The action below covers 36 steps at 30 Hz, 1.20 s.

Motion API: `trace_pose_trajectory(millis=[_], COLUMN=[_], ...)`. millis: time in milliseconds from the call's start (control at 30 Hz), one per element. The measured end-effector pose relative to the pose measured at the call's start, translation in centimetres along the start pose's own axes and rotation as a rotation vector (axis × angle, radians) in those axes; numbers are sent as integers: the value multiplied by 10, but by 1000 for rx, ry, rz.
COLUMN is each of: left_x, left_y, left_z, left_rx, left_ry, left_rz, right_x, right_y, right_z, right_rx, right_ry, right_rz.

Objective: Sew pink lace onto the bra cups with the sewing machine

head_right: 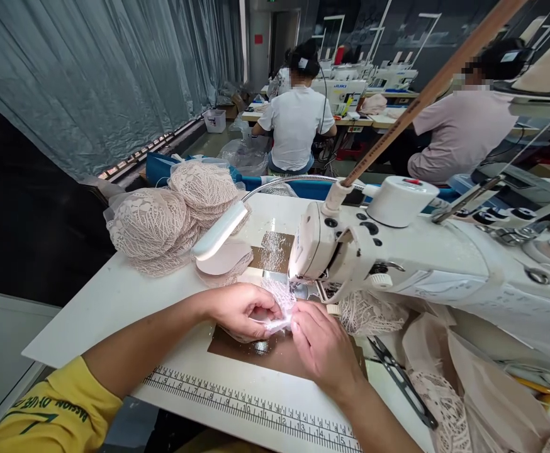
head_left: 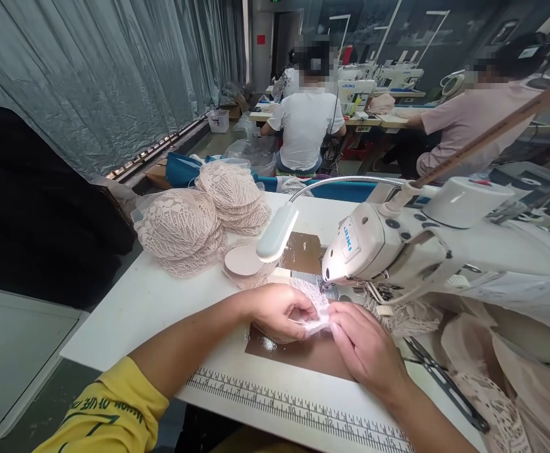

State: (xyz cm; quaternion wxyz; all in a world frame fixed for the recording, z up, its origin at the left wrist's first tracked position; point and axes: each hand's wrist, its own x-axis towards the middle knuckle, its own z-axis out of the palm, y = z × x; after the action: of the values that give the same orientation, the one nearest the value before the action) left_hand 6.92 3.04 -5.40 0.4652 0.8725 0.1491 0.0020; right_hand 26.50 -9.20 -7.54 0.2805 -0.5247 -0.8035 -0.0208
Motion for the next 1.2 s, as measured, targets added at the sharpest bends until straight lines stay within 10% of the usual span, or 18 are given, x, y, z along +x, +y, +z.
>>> trace_pose_trajectory(millis=[333, 733, 1000, 1200], left_x=[2, 3, 5, 4], left_y=[17, 14, 15, 9], left_z=[-2, -7, 1, -9], left_rx=[668, 271, 553, 176], left_ry=[102, 38, 76, 39], left_rz=[67, 166, 134, 51], right_x=[-18, -2, -9, -5], right_y=[15, 11, 9, 13], right_z=[-8, 5, -1, 6], right_rx=[126, 112, 212, 119], right_ry=[-157, -181, -196, -197], right_rz=[205, 109, 173, 212])
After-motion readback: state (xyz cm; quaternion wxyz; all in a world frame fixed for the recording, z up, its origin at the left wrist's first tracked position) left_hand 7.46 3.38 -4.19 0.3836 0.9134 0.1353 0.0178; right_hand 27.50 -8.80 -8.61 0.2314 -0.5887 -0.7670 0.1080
